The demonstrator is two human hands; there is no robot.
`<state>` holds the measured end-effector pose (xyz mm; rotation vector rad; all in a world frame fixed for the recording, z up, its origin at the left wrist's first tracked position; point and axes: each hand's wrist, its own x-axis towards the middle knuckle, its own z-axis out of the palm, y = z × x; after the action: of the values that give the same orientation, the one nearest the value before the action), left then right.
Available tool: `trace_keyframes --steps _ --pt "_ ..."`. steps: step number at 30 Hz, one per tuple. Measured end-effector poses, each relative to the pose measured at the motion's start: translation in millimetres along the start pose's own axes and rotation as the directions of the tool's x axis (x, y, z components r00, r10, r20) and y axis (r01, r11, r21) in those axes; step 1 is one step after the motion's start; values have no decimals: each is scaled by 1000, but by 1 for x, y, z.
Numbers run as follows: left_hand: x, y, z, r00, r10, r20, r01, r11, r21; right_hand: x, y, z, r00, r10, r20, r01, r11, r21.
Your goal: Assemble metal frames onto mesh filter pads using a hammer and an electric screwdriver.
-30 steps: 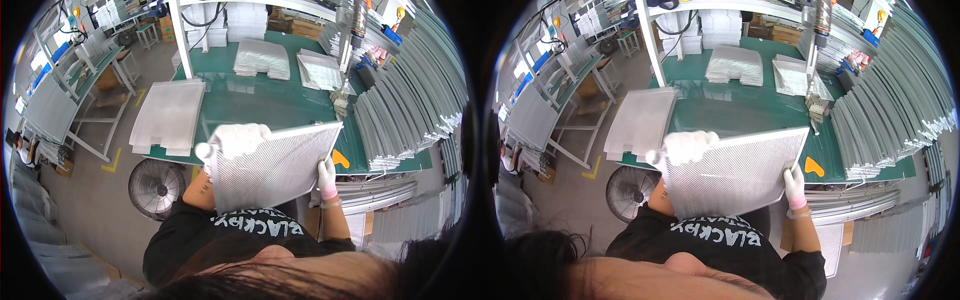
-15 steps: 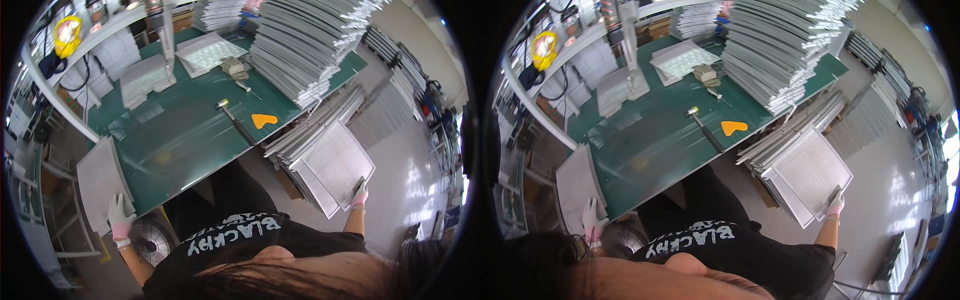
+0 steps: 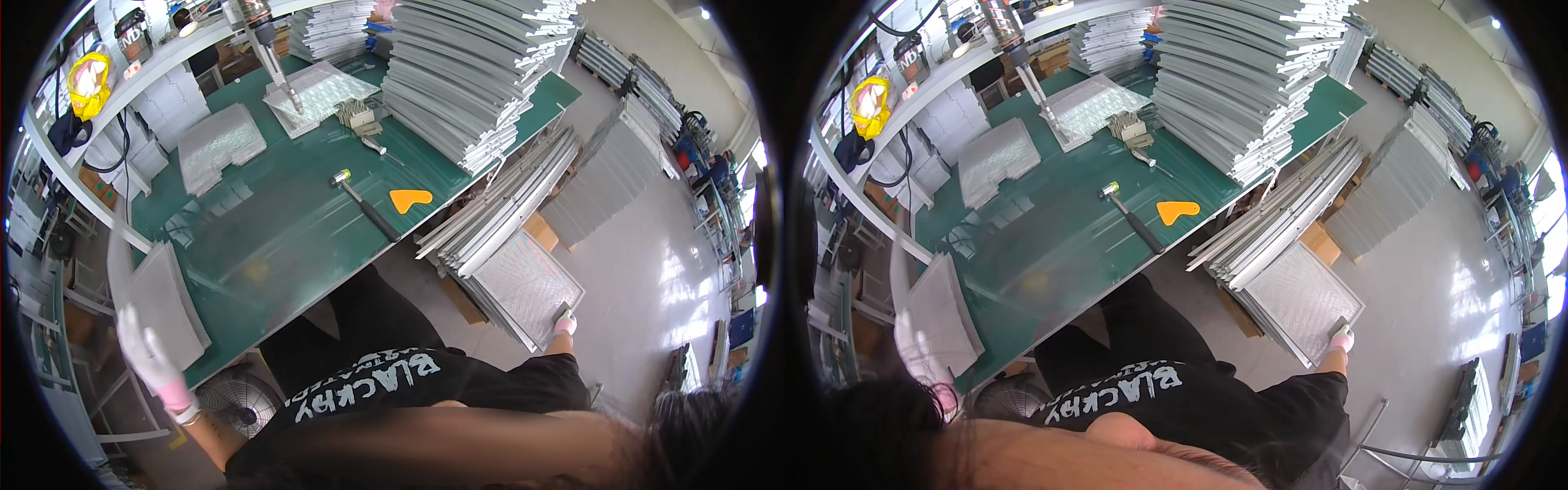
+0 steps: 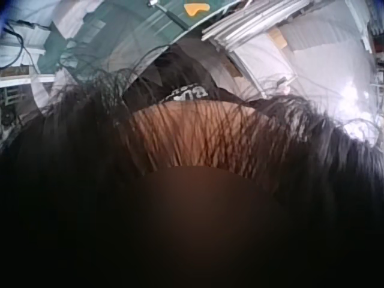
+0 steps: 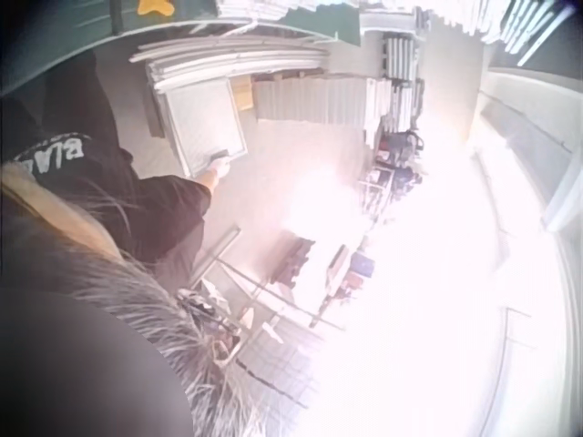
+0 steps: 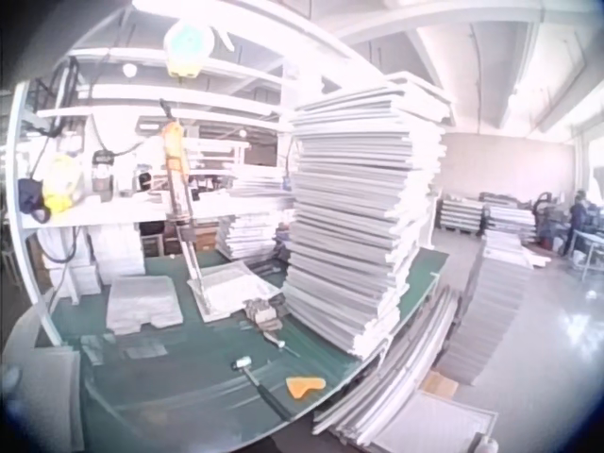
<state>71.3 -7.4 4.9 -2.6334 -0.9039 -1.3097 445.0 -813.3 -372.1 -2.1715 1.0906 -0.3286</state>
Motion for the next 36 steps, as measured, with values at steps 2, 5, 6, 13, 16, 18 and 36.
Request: trace_keyframes --steps 2,5,6,13,16,18,36 --pt "-6 36 30 992 71 101 -70 997 -6 -4 -18 -9 1000 1 27 3 988 -154" --pt "-51 54 85 937 150 317 -164 986 17 -103 -133 -24 974 188 126 -131 921 -366" --pt "-60 73 123 911 263 318 -271 962 -19 -102 -140 -38 990 144 16 -129 929 -346" --pt "-68 140 232 794 259 550 -202 966 -164 -234 -276 64 327 -945 -8 940 324 102" --pt "-43 119 250 769 323 551 105 787 -607 -371 -373 79 -129 -991 19 875 -105 472" --pt "-5 103 246 811 237 535 168 782 -600 -434 -417 114 -355 -927 118 743 -203 637" --pt "222 -120 424 735 -474 486 531 847 23 -700 -664 307 -115 -694 711 874 269 404"
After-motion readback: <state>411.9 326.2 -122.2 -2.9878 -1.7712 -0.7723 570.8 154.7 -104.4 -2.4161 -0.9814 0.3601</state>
